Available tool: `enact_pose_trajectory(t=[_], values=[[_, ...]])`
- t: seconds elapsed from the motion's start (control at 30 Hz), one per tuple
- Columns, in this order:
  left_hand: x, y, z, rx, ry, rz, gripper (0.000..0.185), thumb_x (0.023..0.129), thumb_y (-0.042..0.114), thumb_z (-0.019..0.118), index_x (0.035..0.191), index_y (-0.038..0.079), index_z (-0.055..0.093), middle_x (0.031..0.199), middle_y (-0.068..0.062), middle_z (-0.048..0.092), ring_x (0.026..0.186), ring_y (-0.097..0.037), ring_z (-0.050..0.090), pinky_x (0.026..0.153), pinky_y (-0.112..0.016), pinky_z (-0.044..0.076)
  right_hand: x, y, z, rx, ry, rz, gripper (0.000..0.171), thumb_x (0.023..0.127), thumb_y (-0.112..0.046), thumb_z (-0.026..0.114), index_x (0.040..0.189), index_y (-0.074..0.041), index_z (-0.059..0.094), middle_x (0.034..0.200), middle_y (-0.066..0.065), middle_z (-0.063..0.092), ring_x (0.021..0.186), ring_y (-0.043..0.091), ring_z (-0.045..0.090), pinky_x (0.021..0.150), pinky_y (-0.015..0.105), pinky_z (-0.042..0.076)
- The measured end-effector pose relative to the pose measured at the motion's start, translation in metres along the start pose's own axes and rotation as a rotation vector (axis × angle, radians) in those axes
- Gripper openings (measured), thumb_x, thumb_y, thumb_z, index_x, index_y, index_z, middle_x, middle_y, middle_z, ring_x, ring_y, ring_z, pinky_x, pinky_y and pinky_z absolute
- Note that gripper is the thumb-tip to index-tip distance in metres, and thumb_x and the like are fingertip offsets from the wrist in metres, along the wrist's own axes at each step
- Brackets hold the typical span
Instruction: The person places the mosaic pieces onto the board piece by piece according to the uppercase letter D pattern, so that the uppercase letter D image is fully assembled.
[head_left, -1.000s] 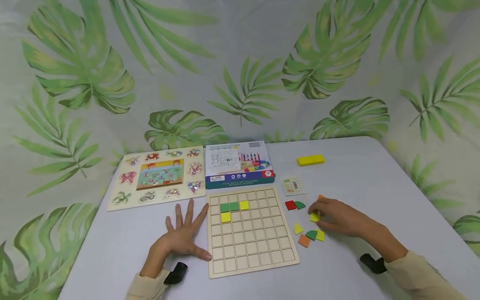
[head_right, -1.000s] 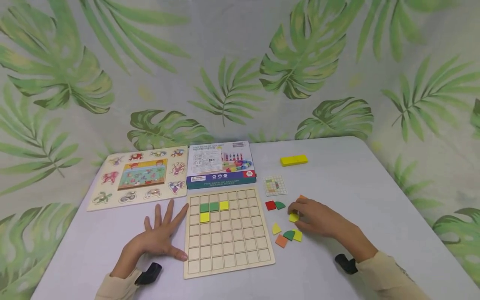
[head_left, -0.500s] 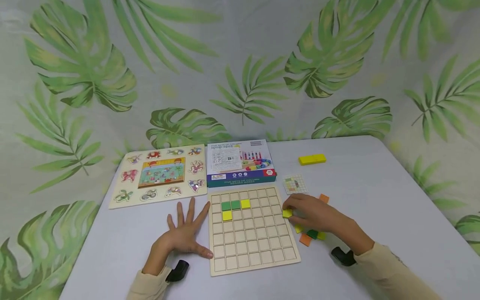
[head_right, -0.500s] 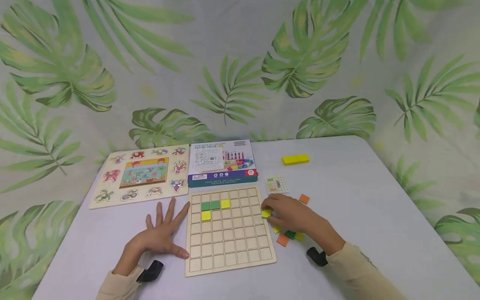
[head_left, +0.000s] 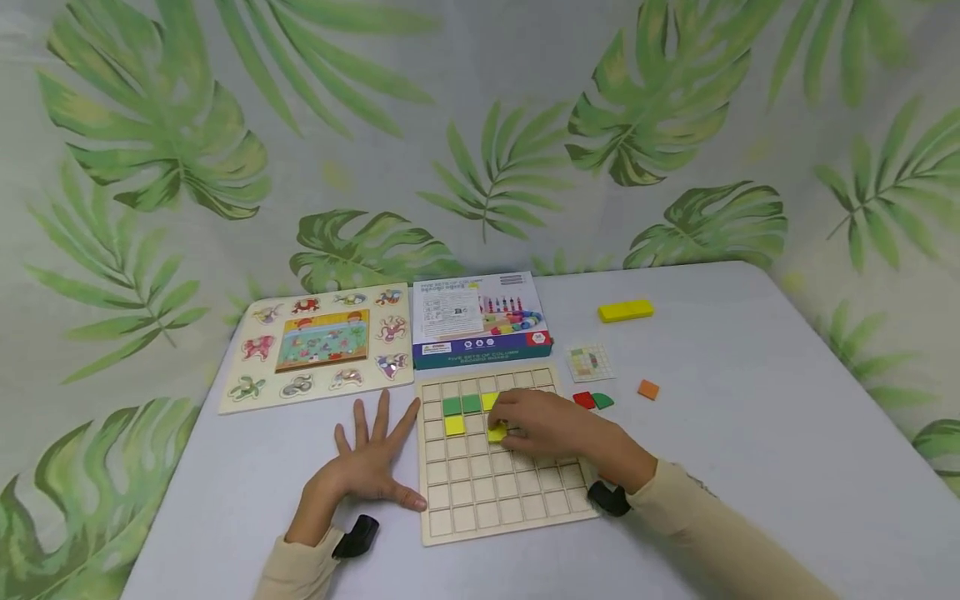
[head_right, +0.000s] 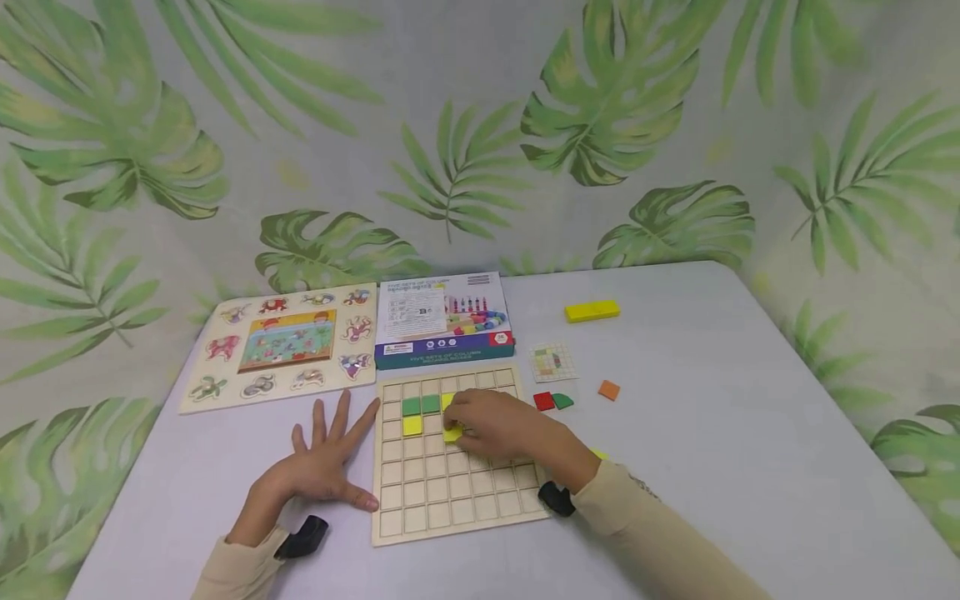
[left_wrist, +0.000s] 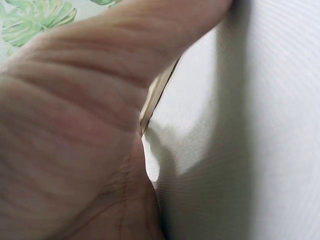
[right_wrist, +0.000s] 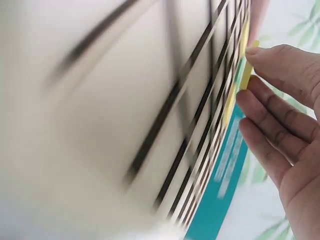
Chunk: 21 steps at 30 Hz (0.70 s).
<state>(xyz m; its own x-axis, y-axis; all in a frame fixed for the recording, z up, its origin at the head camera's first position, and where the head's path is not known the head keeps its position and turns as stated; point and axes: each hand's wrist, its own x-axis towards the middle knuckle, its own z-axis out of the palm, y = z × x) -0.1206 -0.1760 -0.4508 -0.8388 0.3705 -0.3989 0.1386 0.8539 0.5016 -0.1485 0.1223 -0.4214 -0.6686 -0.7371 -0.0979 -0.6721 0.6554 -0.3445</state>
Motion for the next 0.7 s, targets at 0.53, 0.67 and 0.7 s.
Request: enact_pose_trajectory(t=[0.53,0.67,0.7], values=[[-0.004,-0.002,-0.001,0.018,0.004,0.008,0.142,0.056,0.062,0.090,0.163,0.025,0.004,0.162,-0.025,-0.026,0.138,-0.058,-0.036,0.100,-0.082,-0.018,0.045,-0.042,0.017,-0.167,-0.011,-0.117,0.012,0.093,-0.022,0.073,0.102,-0.019,0.080,0.105,-0.006,0.069,0.095,0.005,0.062,0.080,0.018,0.054],[-0.003,-0.001,-0.002,0.013,0.007,0.019,0.142,0.056,0.062,0.090,0.163,0.025,0.005,0.162,-0.025,-0.025,0.138,-0.058,-0.036,0.100,-0.082,-0.019,0.042,-0.044,0.018,-0.255,0.052,-0.137,0.008,0.092,-0.023,0.073,0.092,-0.022,0.081,0.102,-0.004,0.066,0.090,0.007,0.059,0.076,0.019,0.053],[-0.002,-0.001,-0.002,0.010,0.007,0.021,0.142,0.056,0.062,0.090,0.163,0.024,0.005,0.162,-0.026,-0.025,0.137,-0.058,-0.036,0.099,-0.083,-0.019,0.040,-0.045,0.019,-0.281,0.063,-0.132,0.010,0.093,-0.025,0.072,0.091,-0.021,0.081,0.103,-0.004,0.066,0.091,0.009,0.059,0.076,0.020,0.053]])
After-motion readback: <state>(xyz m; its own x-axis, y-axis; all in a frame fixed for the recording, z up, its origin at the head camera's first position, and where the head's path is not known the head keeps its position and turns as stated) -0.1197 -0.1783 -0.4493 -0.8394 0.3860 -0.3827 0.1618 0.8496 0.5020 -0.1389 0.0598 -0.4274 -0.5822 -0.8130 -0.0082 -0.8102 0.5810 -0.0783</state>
